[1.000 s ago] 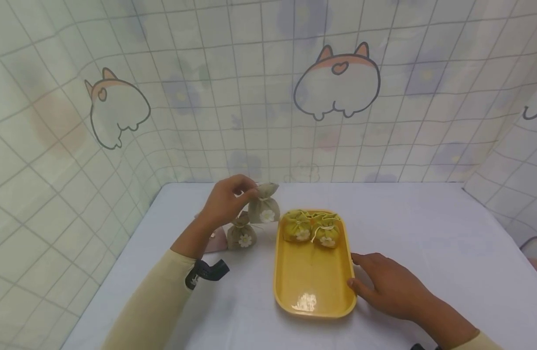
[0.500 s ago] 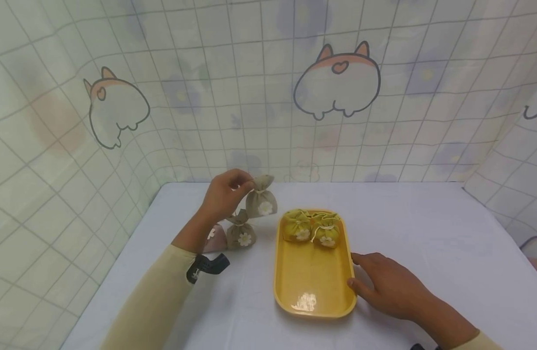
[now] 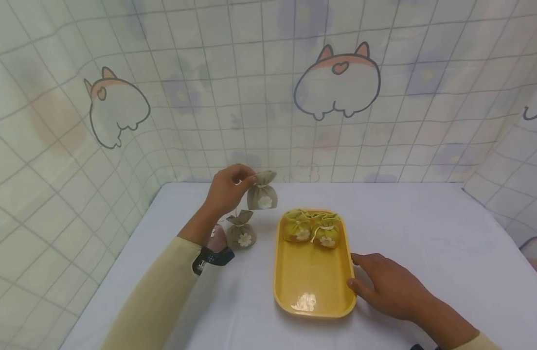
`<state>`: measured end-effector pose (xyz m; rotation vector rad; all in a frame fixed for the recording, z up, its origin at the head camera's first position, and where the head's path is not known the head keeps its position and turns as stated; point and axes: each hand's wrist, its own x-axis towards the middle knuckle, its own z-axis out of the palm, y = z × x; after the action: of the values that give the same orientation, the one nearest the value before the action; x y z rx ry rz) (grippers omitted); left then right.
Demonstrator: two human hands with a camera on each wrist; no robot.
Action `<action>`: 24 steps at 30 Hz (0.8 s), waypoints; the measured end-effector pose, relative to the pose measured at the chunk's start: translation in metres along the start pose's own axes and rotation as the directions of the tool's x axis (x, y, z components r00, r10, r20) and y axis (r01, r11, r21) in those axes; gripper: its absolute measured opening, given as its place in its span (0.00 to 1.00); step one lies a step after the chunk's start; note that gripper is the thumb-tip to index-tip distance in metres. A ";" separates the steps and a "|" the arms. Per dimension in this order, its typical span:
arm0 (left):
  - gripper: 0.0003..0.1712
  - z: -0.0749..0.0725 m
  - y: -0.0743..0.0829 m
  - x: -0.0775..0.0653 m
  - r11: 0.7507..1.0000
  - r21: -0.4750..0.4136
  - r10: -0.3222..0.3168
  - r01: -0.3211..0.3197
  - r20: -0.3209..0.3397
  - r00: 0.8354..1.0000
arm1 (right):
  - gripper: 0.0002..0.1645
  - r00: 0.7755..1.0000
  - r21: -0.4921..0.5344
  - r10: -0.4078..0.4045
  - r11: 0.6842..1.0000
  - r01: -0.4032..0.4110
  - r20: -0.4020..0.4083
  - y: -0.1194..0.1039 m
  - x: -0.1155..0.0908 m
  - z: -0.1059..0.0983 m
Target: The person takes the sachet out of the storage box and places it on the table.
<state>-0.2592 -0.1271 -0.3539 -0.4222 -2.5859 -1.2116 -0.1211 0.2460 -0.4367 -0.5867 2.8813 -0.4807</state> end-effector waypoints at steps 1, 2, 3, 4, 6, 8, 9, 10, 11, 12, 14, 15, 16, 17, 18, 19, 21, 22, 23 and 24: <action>0.09 0.000 -0.001 0.000 1.000 0.001 -0.003 0.003 -0.003 1.000 | 0.41 1.000 -0.001 -0.002 1.000 0.002 -0.002 0.000 0.000 0.000; 0.09 0.001 -0.002 0.001 1.000 0.002 -0.009 0.009 -0.006 1.000 | 0.41 1.000 -0.002 -0.003 1.000 0.003 -0.003 0.000 0.000 0.000; 0.09 0.001 -0.003 0.001 1.000 0.004 -0.014 0.014 -0.010 1.000 | 0.41 1.000 -0.003 -0.003 1.000 0.003 -0.003 0.000 0.000 0.000; 0.09 0.002 -0.004 0.002 1.000 0.005 -0.018 0.018 -0.014 1.000 | 0.41 1.000 -0.004 -0.001 1.000 0.001 -0.001 0.000 0.000 0.000; 0.09 0.003 -0.007 0.002 1.000 0.007 -0.024 0.024 -0.021 0.999 | 0.41 1.000 -0.001 0.004 1.000 -0.004 0.004 0.000 0.000 0.000; 0.09 0.005 -0.009 0.002 1.000 0.004 -0.030 0.030 -0.026 0.999 | 0.41 1.000 0.003 0.011 1.000 -0.011 0.012 -0.001 0.000 0.000; 0.09 0.006 -0.010 0.003 0.999 0.001 -0.032 0.032 -0.027 0.999 | 0.41 1.000 0.006 0.013 1.000 -0.013 0.015 -0.001 0.000 0.000; 0.09 0.006 -0.011 0.002 0.999 0.000 -0.034 0.034 -0.029 0.999 | 0.42 1.000 0.007 0.015 1.000 -0.015 0.018 -0.001 0.000 0.000; 0.09 0.007 -0.012 0.002 0.999 0.001 -0.038 0.038 -0.030 0.999 | 0.42 1.000 0.009 0.015 1.000 -0.015 0.019 -0.001 0.000 0.000; 0.09 0.008 -0.014 0.002 0.999 0.002 -0.041 0.041 -0.030 0.999 | 0.42 1.000 0.010 0.015 1.000 -0.015 0.019 -0.001 0.000 0.000; 0.09 0.009 -0.016 0.002 0.999 0.007 -0.051 0.051 -0.025 0.998 | 0.41 1.000 0.008 0.013 1.000 -0.013 0.015 0.000 0.000 0.000; 0.08 0.009 -0.018 0.001 0.998 0.011 -0.058 0.058 -0.021 0.998 | 0.41 1.000 0.006 0.010 1.000 -0.010 0.013 0.000 0.000 0.000; 0.08 0.010 -0.021 0.000 0.998 0.014 -0.066 0.066 -0.015 0.998 | 0.41 1.000 0.005 0.010 1.000 -0.010 0.013 0.000 0.000 0.000; 0.08 0.011 -0.023 0.000 0.997 0.016 -0.074 0.074 -0.011 0.997 | 0.41 1.000 0.004 0.008 1.000 -0.008 0.011 0.000 0.000 0.000; 0.08 0.011 -0.025 -0.001 0.997 0.016 -0.080 0.081 -0.006 0.997 | 0.41 1.000 0.002 0.006 1.000 -0.006 0.009 0.000 0.000 0.000; 0.08 0.011 -0.027 -0.002 0.996 0.011 -0.087 0.087 -0.001 0.996 | 0.41 1.000 0.001 0.004 1.000 -0.004 0.007 0.000 0.000 0.000; 0.08 0.012 -0.031 -0.003 0.996 0.005 -0.093 0.093 0.001 0.996 | 0.41 1.000 -0.001 0.002 1.000 -0.002 0.006 0.000 0.000 0.000; 0.08 0.012 -0.031 -0.004 0.996 0.001 -0.093 0.093 0.001 0.996 | 0.41 1.000 -0.003 0.003 1.000 -0.002 0.006 0.000 0.000 0.001; 0.08 0.011 -0.032 -0.005 0.996 -0.005 -0.090 0.090 0.001 0.996 | 0.41 1.000 -0.004 0.003 1.000 -0.003 0.007 0.000 0.000 0.001; 0.08 0.011 -0.032 -0.005 0.996 -0.011 -0.085 0.085 0.002 0.996 | 0.41 1.000 -0.005 0.006 1.000 -0.006 0.010 0.000 0.000 0.001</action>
<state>-0.2673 -0.1389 -0.3850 -0.3182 -2.6245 -1.2535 -0.1214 0.2459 -0.4375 -0.5797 2.8749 -0.4693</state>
